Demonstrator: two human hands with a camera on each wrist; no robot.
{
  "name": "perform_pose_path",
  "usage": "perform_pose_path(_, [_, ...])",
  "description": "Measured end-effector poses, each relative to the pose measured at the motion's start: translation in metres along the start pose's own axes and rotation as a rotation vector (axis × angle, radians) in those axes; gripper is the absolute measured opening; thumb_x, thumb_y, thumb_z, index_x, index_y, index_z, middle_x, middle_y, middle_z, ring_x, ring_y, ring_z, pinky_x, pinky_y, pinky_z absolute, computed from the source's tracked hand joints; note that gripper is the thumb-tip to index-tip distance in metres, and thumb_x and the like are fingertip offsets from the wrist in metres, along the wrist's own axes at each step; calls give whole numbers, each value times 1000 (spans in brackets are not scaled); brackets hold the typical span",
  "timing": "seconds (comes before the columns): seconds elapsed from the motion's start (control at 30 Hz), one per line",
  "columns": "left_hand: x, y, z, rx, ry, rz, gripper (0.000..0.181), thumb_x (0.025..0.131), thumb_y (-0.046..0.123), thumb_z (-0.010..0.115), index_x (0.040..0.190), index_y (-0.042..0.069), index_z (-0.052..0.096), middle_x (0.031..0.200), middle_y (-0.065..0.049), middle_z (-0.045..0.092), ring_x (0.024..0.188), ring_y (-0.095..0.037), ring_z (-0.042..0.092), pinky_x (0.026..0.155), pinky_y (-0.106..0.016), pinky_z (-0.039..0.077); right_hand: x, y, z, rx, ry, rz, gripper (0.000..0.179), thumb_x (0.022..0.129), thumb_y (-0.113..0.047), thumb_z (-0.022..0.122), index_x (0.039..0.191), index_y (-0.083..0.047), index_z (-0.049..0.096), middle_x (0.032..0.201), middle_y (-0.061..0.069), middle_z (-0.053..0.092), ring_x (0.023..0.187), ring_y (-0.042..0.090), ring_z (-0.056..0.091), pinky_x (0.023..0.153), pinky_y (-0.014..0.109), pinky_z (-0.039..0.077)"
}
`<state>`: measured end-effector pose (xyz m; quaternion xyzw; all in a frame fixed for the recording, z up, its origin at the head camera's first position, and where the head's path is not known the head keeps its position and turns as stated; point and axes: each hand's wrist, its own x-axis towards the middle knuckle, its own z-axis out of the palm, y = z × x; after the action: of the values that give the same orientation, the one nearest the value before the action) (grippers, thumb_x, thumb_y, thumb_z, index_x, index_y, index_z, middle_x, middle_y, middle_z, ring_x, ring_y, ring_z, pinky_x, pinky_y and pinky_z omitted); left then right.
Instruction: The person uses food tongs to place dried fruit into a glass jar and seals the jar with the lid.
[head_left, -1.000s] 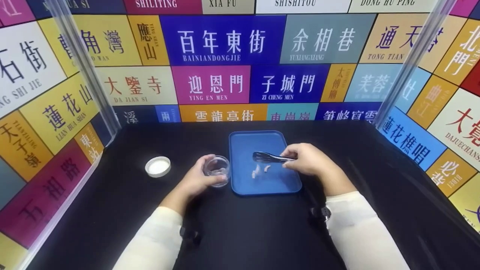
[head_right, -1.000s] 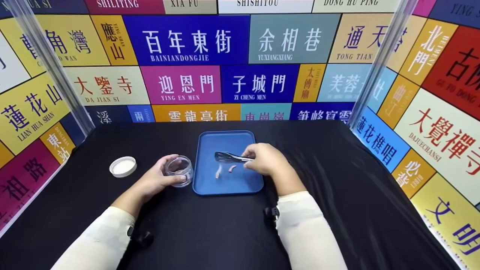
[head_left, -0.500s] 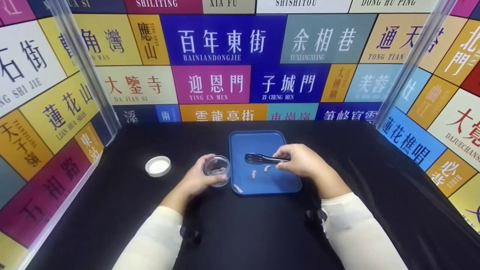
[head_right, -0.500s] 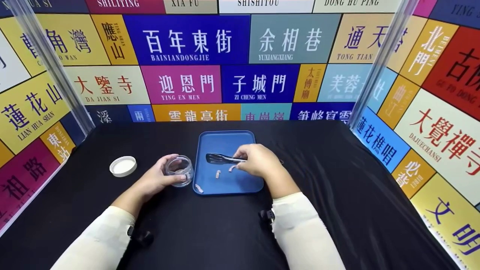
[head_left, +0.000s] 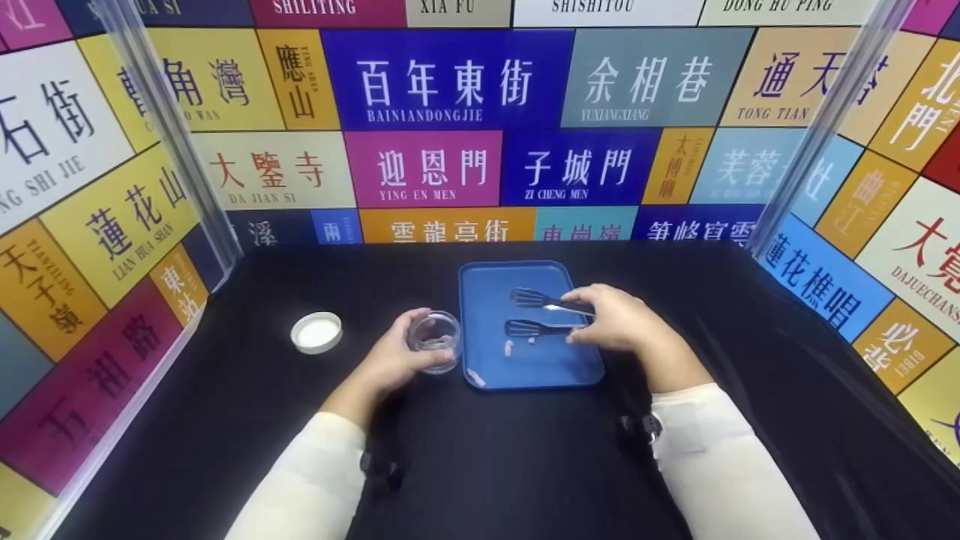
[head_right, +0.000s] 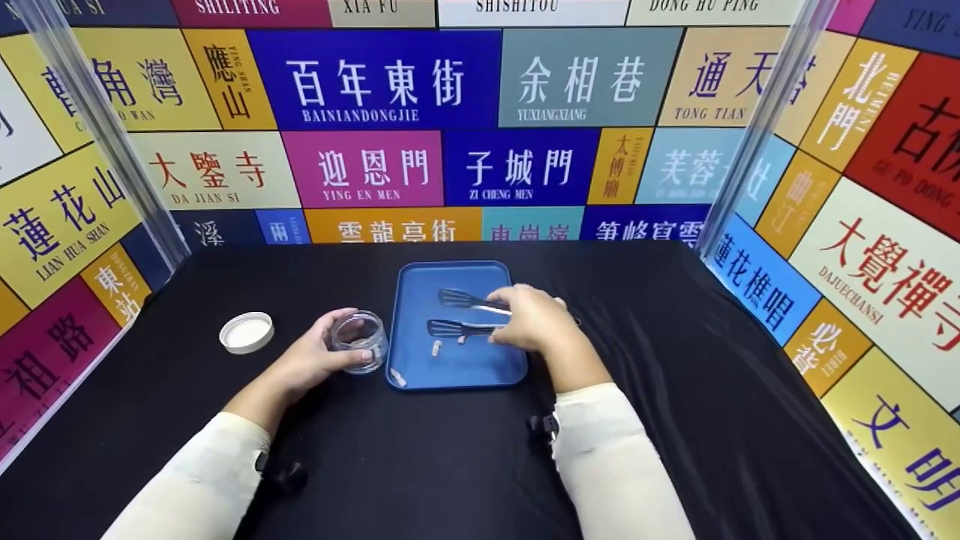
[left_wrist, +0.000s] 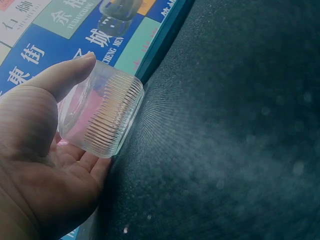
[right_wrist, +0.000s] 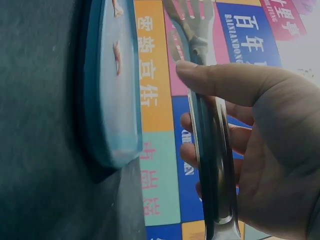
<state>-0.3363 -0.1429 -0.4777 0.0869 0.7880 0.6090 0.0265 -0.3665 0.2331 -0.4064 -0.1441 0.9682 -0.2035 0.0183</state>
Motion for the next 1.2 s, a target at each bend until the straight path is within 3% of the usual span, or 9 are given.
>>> perform_pose_path(0.23, [-1, 2, 0, 9, 6, 2, 93, 82, 18, 93, 159, 8, 43, 156, -19, 59, 144, -37, 57, 130, -51, 37, 4, 23, 0, 45, -45, 19, 70, 83, -32, 91, 146, -15, 65, 145, 19, 67, 132, 38, 61, 121, 63, 43])
perform_pose_path(0.53, [0, 1, 0, 41, 14, -11, 94, 80, 21, 95, 159, 11, 44, 155, -14, 61, 144, -33, 58, 130, -48, 36, 5, 45, 1, 102, -94, 35, 74, 83, -49, 91, 145, -16, 68, 130, 15, 73, 112, 31, 62, 114, 57, 49])
perform_pose_path(0.87, [-1, 1, 0, 32, 5, -5, 95, 80, 19, 95, 159, 9, 43, 156, -15, 60, 146, -32, 57, 131, -47, 36, 4, 47, 4, 88, -155, 35, 61, 88, -45, 87, 141, -20, 71, 131, 11, 74, 112, 29, 62, 112, 56, 50])
perform_pose_path(1.2, [-1, 2, 0, 44, 10, -11, 95, 80, 22, 95, 159, 11, 44, 155, -14, 61, 145, -32, 57, 131, -48, 36, 3, 48, 4, 92, -151, 38, 52, 90, -42, 85, 137, -22, 74, 130, 10, 75, 112, 29, 63, 111, 55, 50])
